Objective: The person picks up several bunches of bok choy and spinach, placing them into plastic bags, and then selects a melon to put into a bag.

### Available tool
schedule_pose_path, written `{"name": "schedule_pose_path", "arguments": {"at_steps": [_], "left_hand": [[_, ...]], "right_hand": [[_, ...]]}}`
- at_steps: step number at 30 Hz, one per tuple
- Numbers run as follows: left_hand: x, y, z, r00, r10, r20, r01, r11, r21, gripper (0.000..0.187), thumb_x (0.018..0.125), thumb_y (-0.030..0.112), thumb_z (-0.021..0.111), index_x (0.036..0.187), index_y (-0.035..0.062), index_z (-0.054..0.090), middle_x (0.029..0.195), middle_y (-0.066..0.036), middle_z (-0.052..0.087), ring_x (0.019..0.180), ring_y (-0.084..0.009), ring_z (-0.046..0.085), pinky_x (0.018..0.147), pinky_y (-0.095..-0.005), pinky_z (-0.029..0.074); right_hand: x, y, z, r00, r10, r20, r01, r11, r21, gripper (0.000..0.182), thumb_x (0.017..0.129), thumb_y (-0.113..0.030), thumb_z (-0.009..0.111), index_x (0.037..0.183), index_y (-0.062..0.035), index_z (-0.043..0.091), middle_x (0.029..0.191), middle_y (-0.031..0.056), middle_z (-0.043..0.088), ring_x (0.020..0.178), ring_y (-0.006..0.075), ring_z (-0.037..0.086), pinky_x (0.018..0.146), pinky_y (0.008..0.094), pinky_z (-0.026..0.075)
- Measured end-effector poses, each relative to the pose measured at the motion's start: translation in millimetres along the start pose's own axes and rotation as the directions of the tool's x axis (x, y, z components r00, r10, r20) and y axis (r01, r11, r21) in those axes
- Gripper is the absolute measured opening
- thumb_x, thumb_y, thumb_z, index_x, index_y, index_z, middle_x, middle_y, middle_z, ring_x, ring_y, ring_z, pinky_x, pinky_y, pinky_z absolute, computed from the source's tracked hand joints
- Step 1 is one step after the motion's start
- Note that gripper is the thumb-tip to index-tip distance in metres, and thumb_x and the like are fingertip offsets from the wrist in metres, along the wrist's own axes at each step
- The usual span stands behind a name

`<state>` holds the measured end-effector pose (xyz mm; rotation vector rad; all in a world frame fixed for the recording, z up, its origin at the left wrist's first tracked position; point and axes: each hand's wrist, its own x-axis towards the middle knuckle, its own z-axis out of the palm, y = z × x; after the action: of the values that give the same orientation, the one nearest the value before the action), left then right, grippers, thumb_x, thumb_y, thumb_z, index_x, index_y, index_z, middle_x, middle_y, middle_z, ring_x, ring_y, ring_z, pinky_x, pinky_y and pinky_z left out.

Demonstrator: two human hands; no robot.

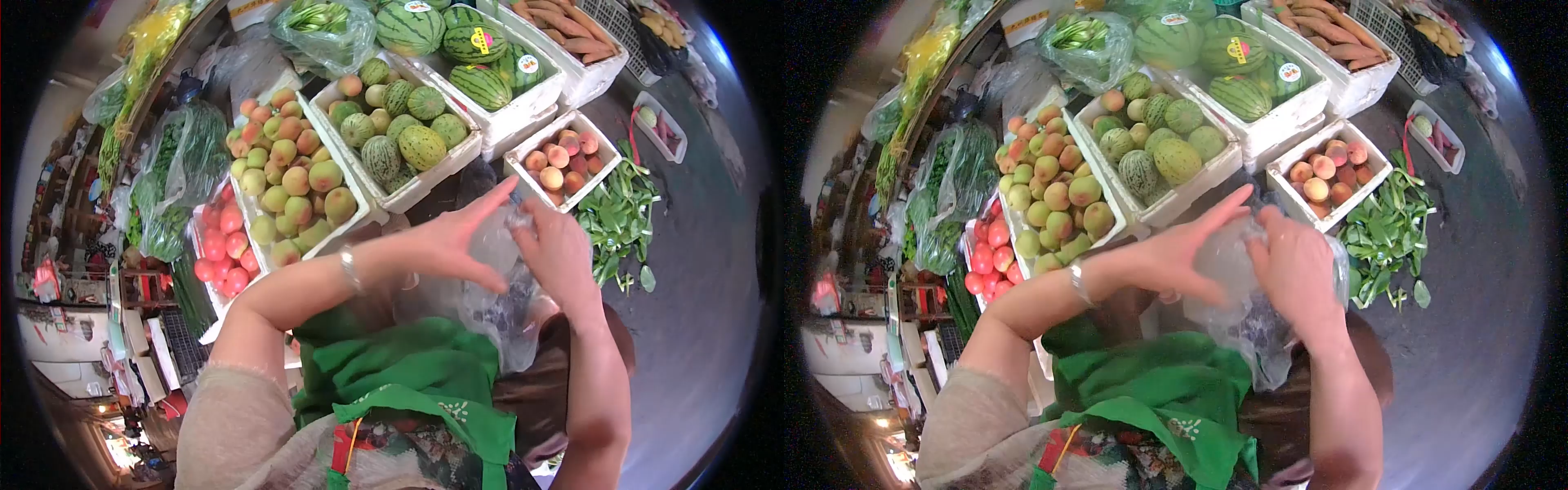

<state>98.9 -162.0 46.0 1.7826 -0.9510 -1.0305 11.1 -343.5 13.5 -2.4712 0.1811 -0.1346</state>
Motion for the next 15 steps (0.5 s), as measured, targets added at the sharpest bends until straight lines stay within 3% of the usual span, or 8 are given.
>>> {"name": "schedule_pose_path", "arguments": {"at_steps": [1, 3, 4, 6, 9, 10, 13, 15], "left_hand": [[4.8, -7.7, 9.7, 1.0, 0.003, -0.008, -0.003, 1.0, -0.004, 0.104, 0.076, 0.021, 0.076, 0.155, 0.014, 0.009, 0.151, -0.014, 0.032, 0.127, -0.0243, 0.045, 0.1, -0.0451, 0.037], [24.7, -45.4, 28.9, 0.848, 0.451, -0.279, -0.149, 0.708, 0.69, 0.096, 0.074, 0.01, 0.07, 0.153, 0.0114, 0.015, 0.147, -0.015, 0.038, 0.111, -0.0321, 0.056, 0.089, -0.0455, 0.043], [34.5, -59.0, 24.5, 0.811, 0.498, -0.306, -0.052, 0.583, 0.811, 0.08, 0.073, 0.003, 0.062, 0.146, 0.0069, 0.03, 0.13, -0.017, 0.054, 0.097, -0.0365, 0.061, 0.082, -0.0435, 0.047], [37.6, -71.8, 8.7, 0.878, 0.259, -0.402, 0.105, 0.716, 0.69, 0.059, 0.074, 0.0, 0.054, 0.132, 0.0037, 0.049, 0.111, -0.018, 0.065, 0.094, -0.0356, 0.063, 0.082, -0.0423, 0.049], [28.9, -99.0, -21.8, 0.888, 0.116, -0.444, 0.14, 0.852, 0.504, 0.041, 0.074, -0.002, 0.052, 0.114, 0.0009, 0.062, 0.105, -0.02, 0.067, 0.102, -0.0314, 0.063, 0.09, -0.0395, 0.048], [25.1, -97.6, -30.1, 0.884, 0.089, -0.459, 0.141, 0.886, 0.442, 0.04, 0.074, -0.003, 0.051, 0.112, 0.0004, 0.064, 0.108, -0.018, 0.067, 0.1, -0.0299, 0.064, 0.091, -0.0376, 0.048], [19.8, -90.2, -35.8, 0.856, -0.075, -0.512, -0.061, 0.968, -0.243, 0.046, 0.075, -0.009, 0.049, 0.118, 0.0025, 0.063, 0.105, -0.006, 0.067, 0.093, -0.0153, 0.062, 0.082, -0.0276, 0.05], [16.1, -78.1, -39.3, 0.871, -0.086, -0.484, -0.058, 0.959, -0.276, 0.046, 0.075, -0.008, 0.05, 0.118, 0.0032, 0.063, 0.103, -0.005, 0.066, 0.09, -0.0135, 0.062, 0.08, -0.0268, 0.05]], "right_hand": [[2.2, 0.4, -0.2, 1.0, -0.006, 0.004, 0.006, 1.0, -0.005, 0.025, 0.083, -0.02, 0.065, 0.098, -0.0005, 0.061, 0.077, 0.0194, 0.065, 0.074, 0.0381, 0.063, 0.069, 0.0473, 0.048], [7.5, 3.4, 0.3, 0.999, 0.035, -0.002, -0.034, 0.967, 0.254, 0.029, 0.082, -0.02, 0.066, 0.101, 0.0005, 0.061, 0.073, 0.0175, 0.063, 0.068, 0.036, 0.061, 0.066, 0.0439, 0.046], [9.2, -0.3, -6.0, 0.993, 0.099, 0.059, -0.113, 0.943, 0.312, 0.032, 0.078, -0.023, 0.07, 0.101, -0.0012, 0.063, 0.07, 0.0155, 0.061, 0.066, 0.0313, 0.059, 0.064, 0.0408, 0.045], [10.2, 9.4, -7.7, 0.994, 0.108, 0.025, -0.111, 0.945, 0.308, 0.034, 0.076, -0.024, 0.072, 0.101, -0.0026, 0.063, 0.072, 0.0152, 0.061, 0.068, 0.0296, 0.059, 0.065, 0.0395, 0.045], [2.1, 15.3, -18.6, 0.993, 0.121, -0.012, -0.11, 0.939, 0.325, 0.04, 0.071, -0.026, 0.076, 0.104, -0.0056, 0.065, 0.08, 0.0156, 0.062, 0.074, 0.028, 0.06, 0.069, 0.0379, 0.046], [-2.0, 15.7, -23.0, 0.993, 0.105, 0.051, -0.114, 0.965, 0.236, 0.042, 0.069, -0.027, 0.077, 0.104, -0.0058, 0.065, 0.083, 0.0165, 0.062, 0.077, 0.0292, 0.061, 0.072, 0.0388, 0.047], [-11.2, 33.3, -17.0, 0.988, 0.091, 0.123, -0.099, 0.993, 0.058, 0.042, 0.07, -0.026, 0.075, 0.106, -0.0068, 0.065, 0.093, 0.0187, 0.063, 0.088, 0.0339, 0.063, 0.078, 0.0422, 0.048], [-6.2, 52.5, -11.7, 0.994, 0.095, 0.051, -0.082, 0.974, -0.213, 0.037, 0.076, -0.023, 0.069, 0.109, -0.0074, 0.066, 0.104, 0.0186, 0.062, 0.096, 0.0366, 0.061, 0.084, 0.044, 0.047]]}}
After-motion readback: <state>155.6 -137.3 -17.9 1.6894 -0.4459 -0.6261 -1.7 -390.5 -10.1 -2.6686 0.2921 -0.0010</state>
